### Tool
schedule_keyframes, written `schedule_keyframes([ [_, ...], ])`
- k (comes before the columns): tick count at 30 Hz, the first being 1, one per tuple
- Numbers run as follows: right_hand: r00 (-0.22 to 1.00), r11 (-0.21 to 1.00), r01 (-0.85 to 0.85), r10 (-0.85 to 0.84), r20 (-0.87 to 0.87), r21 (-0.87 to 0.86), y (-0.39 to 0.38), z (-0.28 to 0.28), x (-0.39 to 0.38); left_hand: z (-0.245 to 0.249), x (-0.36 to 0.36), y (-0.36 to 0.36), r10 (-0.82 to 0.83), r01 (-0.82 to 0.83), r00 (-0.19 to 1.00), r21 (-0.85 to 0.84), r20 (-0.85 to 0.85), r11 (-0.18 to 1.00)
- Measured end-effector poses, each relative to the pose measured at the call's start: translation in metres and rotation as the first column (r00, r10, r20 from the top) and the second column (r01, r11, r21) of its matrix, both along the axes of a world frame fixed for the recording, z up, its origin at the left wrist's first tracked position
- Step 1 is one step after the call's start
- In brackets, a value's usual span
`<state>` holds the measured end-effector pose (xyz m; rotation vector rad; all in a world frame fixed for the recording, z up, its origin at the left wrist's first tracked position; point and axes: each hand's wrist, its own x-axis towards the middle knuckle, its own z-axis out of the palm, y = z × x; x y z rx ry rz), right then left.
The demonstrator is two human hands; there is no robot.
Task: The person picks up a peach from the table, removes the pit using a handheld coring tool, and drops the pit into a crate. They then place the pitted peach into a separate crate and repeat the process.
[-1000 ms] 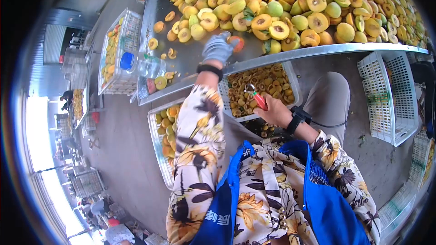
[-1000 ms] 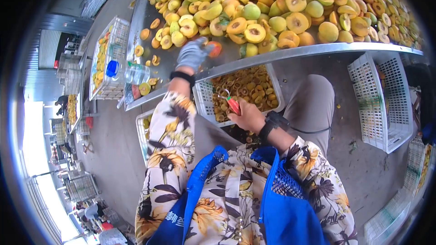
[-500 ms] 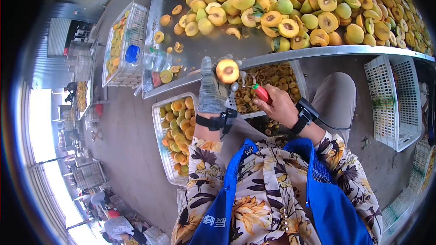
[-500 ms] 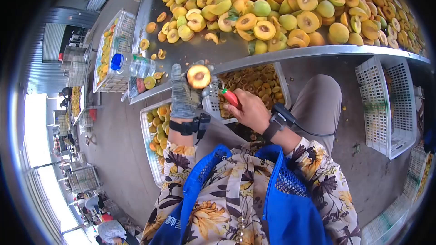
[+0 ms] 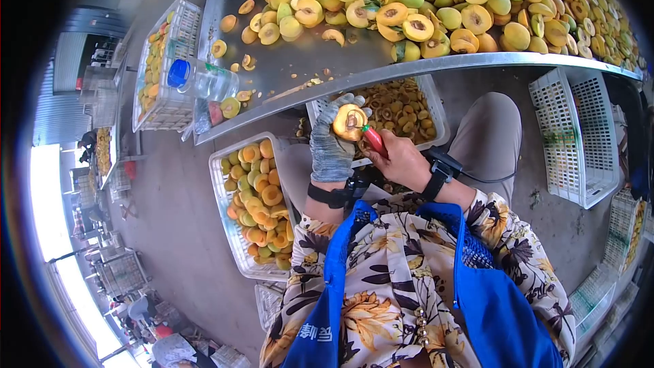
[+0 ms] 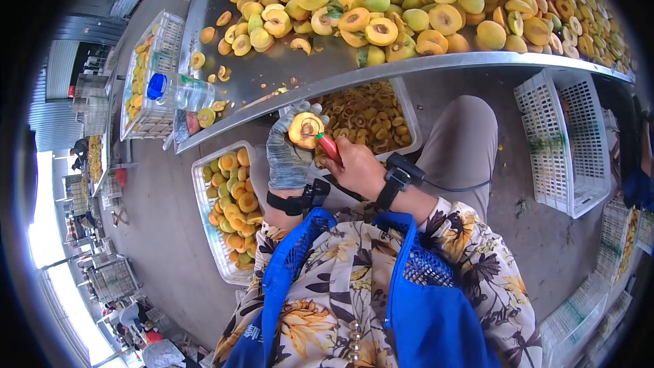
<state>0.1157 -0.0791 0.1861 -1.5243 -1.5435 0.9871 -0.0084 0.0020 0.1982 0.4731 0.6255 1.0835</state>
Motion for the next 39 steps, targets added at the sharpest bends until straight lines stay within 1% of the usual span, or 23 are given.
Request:
schedule_keyframes([
  [3,1.000,0.996,-0.020,0.022,0.022,-0.092,-0.001,0.006,-0.001,-0.001,0.005,-0.003,0.080,-0.080,0.997,-0.027,-0.002,0.996],
  [5,1.000,0.996,-0.022,0.023,0.016,-0.092,-0.005,0.005,-0.005,-0.006,0.005,-0.006,0.130,-0.138,0.985,-0.059,-0.115,0.989],
  [8,0.998,0.992,-0.056,0.057,0.002,-0.111,-0.009,0.004,-0.009,-0.004,0.007,-0.012,0.127,-0.137,0.980,-0.057,-0.156,0.989],
  [10,0.996,0.987,-0.090,0.089,-0.009,-0.130,-0.010,0.003,-0.010,-0.003,0.007,-0.012,0.175,-0.198,0.963,-0.097,-0.202,0.975],
  [13,0.991,0.984,-0.127,0.131,0.028,-0.122,-0.012,-0.011,-0.008,-0.002,-0.003,-0.012,-0.042,0.005,0.982,-0.198,-0.184,0.980],
  [14,0.987,0.983,-0.158,0.157,-0.014,-0.097,-0.012,-0.017,-0.008,-0.004,-0.006,-0.013,-0.039,0.001,0.982,-0.200,-0.186,0.980],
  [16,0.981,0.979,-0.190,0.186,-0.058,-0.072,-0.009,-0.010,-0.005,-0.013,-0.011,-0.011,-0.126,0.090,0.981,-0.224,-0.150,0.970],
  [17,0.940,0.907,-0.291,0.211,-0.270,-0.304,-0.006,0.004,0.000,-0.018,-0.011,-0.010,-0.141,0.107,0.978,-0.216,-0.152,0.971],
  [18,0.866,0.767,-0.417,0.174,-0.468,-0.487,-0.005,0.013,0.003,-0.017,-0.012,-0.011,-0.139,0.104,0.978,-0.217,-0.153,0.971],
  [19,0.849,0.784,-0.413,0.147,-0.507,-0.464,-0.006,0.001,-0.001,-0.015,-0.012,-0.012,-0.134,0.105,0.979,-0.183,-0.156,0.978],
  [22,0.878,0.818,-0.396,0.203,-0.434,-0.417,-0.004,-0.001,-0.007,-0.018,-0.016,-0.010,-0.106,0.076,0.978,-0.164,-0.180,0.984],
  [24,0.874,0.790,-0.431,0.245,-0.419,-0.436,-0.005,0.010,-0.008,-0.019,-0.023,-0.011,-0.258,0.234,0.963,-0.230,-0.078,0.945],
  [26,0.871,0.762,-0.459,0.285,-0.400,-0.456,-0.005,0.018,-0.010,-0.019,-0.026,-0.010,-0.251,0.218,0.964,-0.280,-0.087,0.935],
  [28,0.753,0.598,-0.556,0.070,-0.654,-0.577,-0.005,0.018,-0.012,-0.022,-0.028,-0.008,-0.283,0.260,0.954,-0.196,-0.096,0.945],
  [29,0.752,0.596,-0.560,0.074,-0.655,-0.575,-0.004,0.018,-0.013,-0.031,-0.029,-0.006,-0.249,0.231,0.963,-0.157,-0.102,0.960],
  [30,0.637,0.511,-0.649,-0.040,-0.769,-0.564,-0.002,0.016,-0.013,-0.025,-0.025,-0.008,-0.248,0.231,0.963,-0.152,-0.104,0.961],
  [31,0.507,0.430,-0.734,-0.168,-0.846,-0.525,0.000,0.014,-0.012,-0.018,-0.018,-0.011,-0.094,0.078,0.968,-0.078,-0.232,0.994],
  [32,0.507,0.433,-0.734,-0.164,-0.846,-0.524,0.001,0.007,-0.013,-0.013,-0.013,-0.013,0.070,-0.069,0.937,0.015,-0.341,0.998],
  [34,0.145,0.444,-0.854,-0.299,-0.943,-0.272,0.003,-0.005,-0.015,-0.019,-0.009,-0.007,0.128,-0.123,0.914,0.039,-0.385,0.992],
  [35,0.098,0.476,-0.838,-0.348,-0.932,-0.266,0.003,-0.010,-0.017,-0.021,-0.009,-0.003,0.166,-0.190,0.920,-0.033,-0.354,0.981],
  [36,0.099,0.477,-0.838,-0.345,-0.933,-0.265,0.004,-0.008,-0.016,-0.023,-0.009,0.001,0.205,-0.251,0.923,-0.106,-0.326,0.962],
  [38,-0.011,0.587,-0.799,-0.230,-0.973,-0.130,0.006,-0.001,-0.011,-0.035,-0.030,0.011,0.253,-0.319,0.921,-0.201,-0.296,0.926],
  [39,-0.039,0.618,-0.780,-0.200,-0.979,-0.095,0.007,0.000,-0.003,-0.045,-0.059,0.017,0.232,-0.290,0.940,-0.231,-0.249,0.929],
])
